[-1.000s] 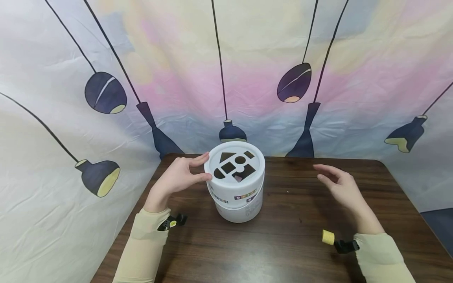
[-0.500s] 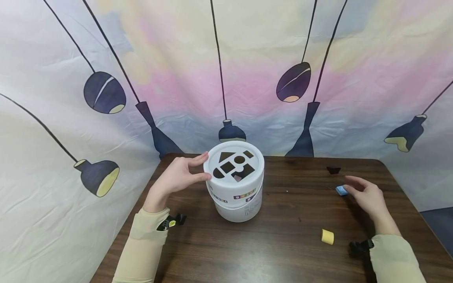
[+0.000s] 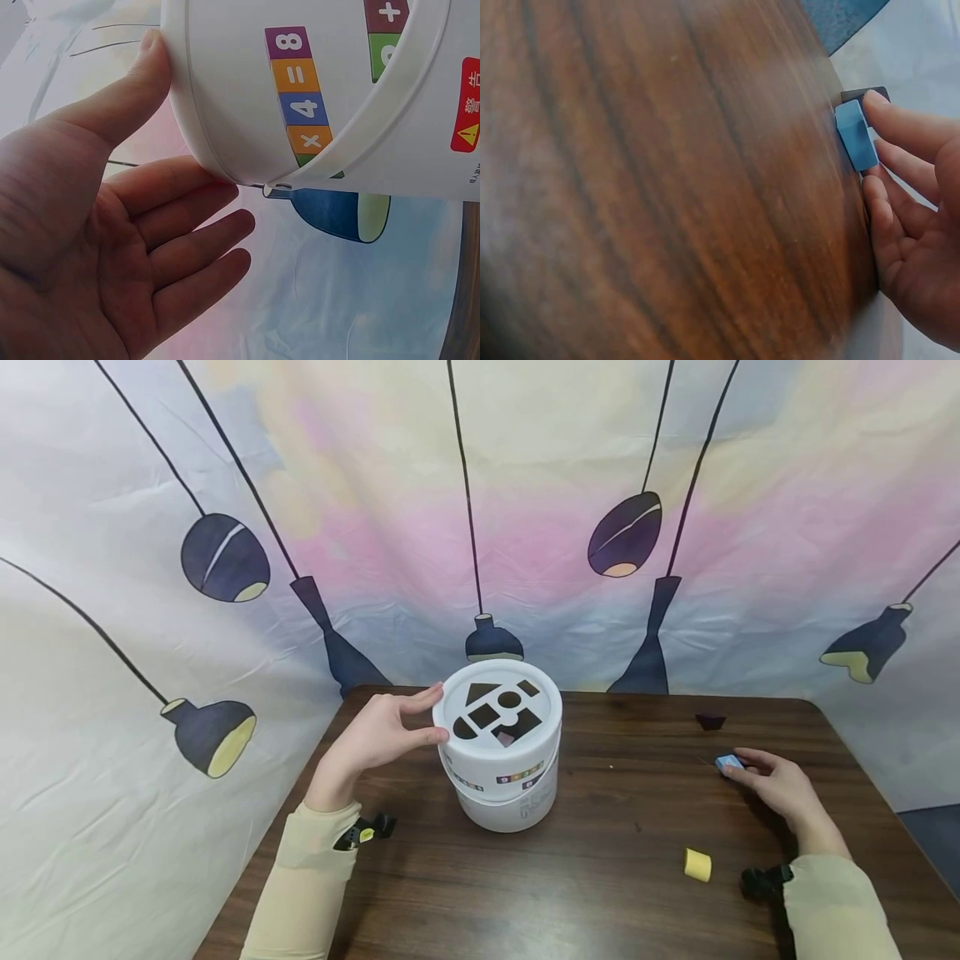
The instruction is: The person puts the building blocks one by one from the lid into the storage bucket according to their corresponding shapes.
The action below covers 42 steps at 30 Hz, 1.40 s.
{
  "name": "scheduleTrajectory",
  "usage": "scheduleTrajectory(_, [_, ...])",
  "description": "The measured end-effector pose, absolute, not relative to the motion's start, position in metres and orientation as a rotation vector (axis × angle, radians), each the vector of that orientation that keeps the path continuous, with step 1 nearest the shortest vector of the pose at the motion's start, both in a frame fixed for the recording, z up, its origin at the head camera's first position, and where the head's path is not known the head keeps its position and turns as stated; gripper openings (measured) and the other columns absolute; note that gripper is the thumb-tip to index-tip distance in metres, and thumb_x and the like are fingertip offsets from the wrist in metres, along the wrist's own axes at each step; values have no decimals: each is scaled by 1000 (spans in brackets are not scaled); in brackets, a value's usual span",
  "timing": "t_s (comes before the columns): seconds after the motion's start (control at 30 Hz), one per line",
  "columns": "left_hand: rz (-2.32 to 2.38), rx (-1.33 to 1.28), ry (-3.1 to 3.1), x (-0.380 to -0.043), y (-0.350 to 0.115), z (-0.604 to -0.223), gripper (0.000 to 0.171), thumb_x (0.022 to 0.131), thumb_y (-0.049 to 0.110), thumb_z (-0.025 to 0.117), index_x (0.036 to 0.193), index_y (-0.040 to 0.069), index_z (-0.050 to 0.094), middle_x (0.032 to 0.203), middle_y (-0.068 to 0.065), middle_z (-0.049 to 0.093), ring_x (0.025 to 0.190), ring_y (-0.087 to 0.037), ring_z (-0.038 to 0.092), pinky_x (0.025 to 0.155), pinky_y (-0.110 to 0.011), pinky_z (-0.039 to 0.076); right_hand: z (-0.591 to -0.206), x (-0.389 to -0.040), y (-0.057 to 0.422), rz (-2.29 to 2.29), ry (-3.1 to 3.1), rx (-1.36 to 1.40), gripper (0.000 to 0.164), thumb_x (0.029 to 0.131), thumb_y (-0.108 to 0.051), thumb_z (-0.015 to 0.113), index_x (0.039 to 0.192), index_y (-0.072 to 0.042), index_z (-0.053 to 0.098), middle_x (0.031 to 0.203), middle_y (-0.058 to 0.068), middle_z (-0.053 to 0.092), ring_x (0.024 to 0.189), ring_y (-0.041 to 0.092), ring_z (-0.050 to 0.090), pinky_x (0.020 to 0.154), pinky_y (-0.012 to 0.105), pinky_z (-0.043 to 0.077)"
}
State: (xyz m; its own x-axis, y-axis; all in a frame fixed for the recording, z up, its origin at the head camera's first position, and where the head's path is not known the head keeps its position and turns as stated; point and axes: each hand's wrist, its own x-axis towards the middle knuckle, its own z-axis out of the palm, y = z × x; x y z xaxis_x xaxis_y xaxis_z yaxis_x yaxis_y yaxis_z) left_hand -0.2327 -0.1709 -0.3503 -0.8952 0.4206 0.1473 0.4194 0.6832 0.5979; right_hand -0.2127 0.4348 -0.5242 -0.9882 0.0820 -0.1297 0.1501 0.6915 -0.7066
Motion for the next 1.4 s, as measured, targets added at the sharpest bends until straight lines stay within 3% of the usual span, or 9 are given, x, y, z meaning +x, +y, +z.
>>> scheduleTrajectory(0.23, [1025,712,2886,-234,-171,-349,79,88,53,86,153,18,57,154,6,56,133,-27,61,104,-39,52,-526,-214,434,-1191,2804,184,85,107,-50,63,154,16,40,142,47,47,120,55,53,83,45,51])
scheduleTrajectory(0.47, [1020,709,2881,-236,-171,-348,79,89,52,86,154,18,56,156,4,55,124,-30,66,103,-40,51,-527,-219,435,-1194,2815,167,81,108,-47,62,154,15,40,144,47,45,120,54,51,84,46,50])
scheduleTrajectory(0.63, [1030,692,2879,-237,-174,-345,80,89,52,87,155,19,56,157,3,54,144,-28,53,107,-42,50,-525,-224,432,-1186,2837,162,78,108,-46,63,153,15,43,142,46,45,118,52,51,83,43,48])
scheduleTrajectory(0.73, [1032,677,2874,-237,-175,-343,80,89,52,86,155,19,55,158,2,53,131,-29,62,105,-42,51,-524,-225,429,-1181,2842,153,76,109,-44,63,152,15,44,141,46,47,117,51,52,82,41,48])
scheduleTrajectory(0.87, [1029,660,2871,-234,-177,-344,81,89,52,86,156,20,54,159,1,52,88,-27,67,97,-40,51,-525,-225,427,-1183,2846,139,73,109,-42,63,151,15,45,140,45,48,117,52,53,82,39,47])
scheduleTrajectory(0.97, [1033,664,2875,-233,-177,-345,80,89,52,86,155,18,55,159,1,52,96,-29,69,97,-40,51,-527,-225,427,-1202,2848,140,73,108,-42,65,150,14,46,140,45,48,117,51,53,82,38,47])
scheduleTrajectory(1.1, [1041,680,2873,-233,-175,-346,81,88,52,86,155,18,55,157,3,53,141,-28,55,108,-43,51,-529,-223,429,-1215,2860,141,71,107,-40,67,150,13,46,140,43,49,116,50,53,79,32,46])
scheduleTrajectory(1.2, [1051,687,2874,-234,-173,-347,81,88,52,87,154,18,56,156,5,54,149,-25,47,111,-43,49,-529,-219,430,-1225,2870,127,68,108,-37,67,149,14,46,138,42,50,116,49,53,74,24,46])
scheduleTrajectory(1.4, [1032,684,2858,-234,-171,-349,79,88,52,87,153,19,56,154,7,55,146,-24,50,110,-40,49,-528,-213,433,-1234,2884,155,66,104,-32,74,143,15,47,130,42,55,108,44,60,66,16,49])
